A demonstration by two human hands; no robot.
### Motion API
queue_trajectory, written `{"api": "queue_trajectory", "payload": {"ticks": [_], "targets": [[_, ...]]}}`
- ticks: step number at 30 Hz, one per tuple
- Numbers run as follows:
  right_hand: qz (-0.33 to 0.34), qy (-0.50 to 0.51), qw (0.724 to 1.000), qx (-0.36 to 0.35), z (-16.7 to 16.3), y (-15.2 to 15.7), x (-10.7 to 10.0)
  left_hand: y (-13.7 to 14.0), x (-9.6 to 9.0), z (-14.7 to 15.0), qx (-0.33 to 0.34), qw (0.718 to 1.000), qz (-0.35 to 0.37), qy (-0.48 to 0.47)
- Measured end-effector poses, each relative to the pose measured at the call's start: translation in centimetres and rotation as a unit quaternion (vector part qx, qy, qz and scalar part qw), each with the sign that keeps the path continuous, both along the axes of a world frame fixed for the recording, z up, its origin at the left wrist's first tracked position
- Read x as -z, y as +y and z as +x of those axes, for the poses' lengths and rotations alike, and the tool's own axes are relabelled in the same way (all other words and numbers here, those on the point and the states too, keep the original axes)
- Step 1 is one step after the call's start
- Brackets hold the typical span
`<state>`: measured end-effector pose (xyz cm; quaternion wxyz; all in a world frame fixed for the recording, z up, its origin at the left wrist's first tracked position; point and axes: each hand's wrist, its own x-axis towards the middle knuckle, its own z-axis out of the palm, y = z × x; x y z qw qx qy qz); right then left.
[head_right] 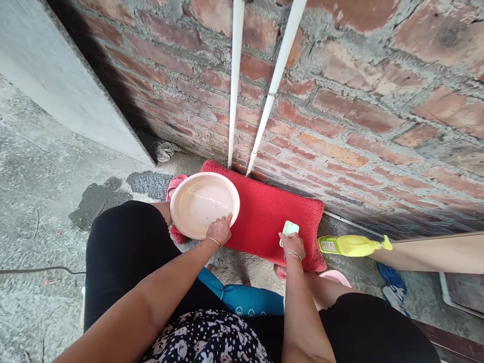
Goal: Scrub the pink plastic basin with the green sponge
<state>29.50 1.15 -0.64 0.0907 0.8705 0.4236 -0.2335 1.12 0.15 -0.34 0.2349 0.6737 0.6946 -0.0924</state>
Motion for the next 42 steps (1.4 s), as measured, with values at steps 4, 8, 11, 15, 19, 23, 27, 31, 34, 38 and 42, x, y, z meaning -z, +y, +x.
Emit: {"api": "queue_trajectory", "payload": {"ticks": [4,8,11,15,19,23,27,31,34,38,42], "targets": [[0.012,0.011,0.999,-0.047,-3.3,-0.2,-0.4,0.0,-0.1,0.0,-0.001,1.0,-0.007,-0.003],[0.009,0.044,0.988,-0.15,-10.6,-0.7,0.0,0.1,-0.3,-0.1,0.0,1.0,-0.012,-0.012],[-0.011,0.067,0.974,-0.217,-15.0,-1.3,0.5,0.1,-0.4,-0.2,0.001,1.0,-0.017,-0.023],[-0.026,0.06,0.955,-0.288,-16.4,-1.5,0.5,0.1,-0.3,-0.3,0.0,0.999,-0.007,-0.032],[-0.039,0.029,0.967,-0.252,-13.0,-1.2,0.0,0.1,-0.1,-0.3,-0.004,0.999,0.0,-0.038],[-0.053,0.002,0.985,-0.166,-7.8,-1.8,-0.5,0.1,0.0,-0.3,-0.006,0.999,-0.014,-0.042],[-0.073,-0.017,0.99,-0.117,-4.7,-2.9,-0.7,0.1,0.0,-0.3,-0.002,0.999,-0.015,-0.041],[-0.06,0.011,0.988,-0.145,-6.4,-3.6,-0.8,0.0,-0.2,-0.2,-0.008,0.999,-0.011,-0.039],[-0.049,0.033,0.977,-0.204,-10.3,-4.1,-0.9,0.0,-0.3,-0.2,-0.012,0.999,-0.01,-0.04],[-0.058,0.057,0.951,-0.298,-15.3,-5.1,-0.8,0.0,-0.6,-0.2,-0.009,0.999,-0.015,-0.038],[-0.067,0.041,0.934,-0.348,-16.4,-6.0,-0.5,0.0,-0.6,-0.2,-0.005,0.999,-0.021,-0.032]]}}
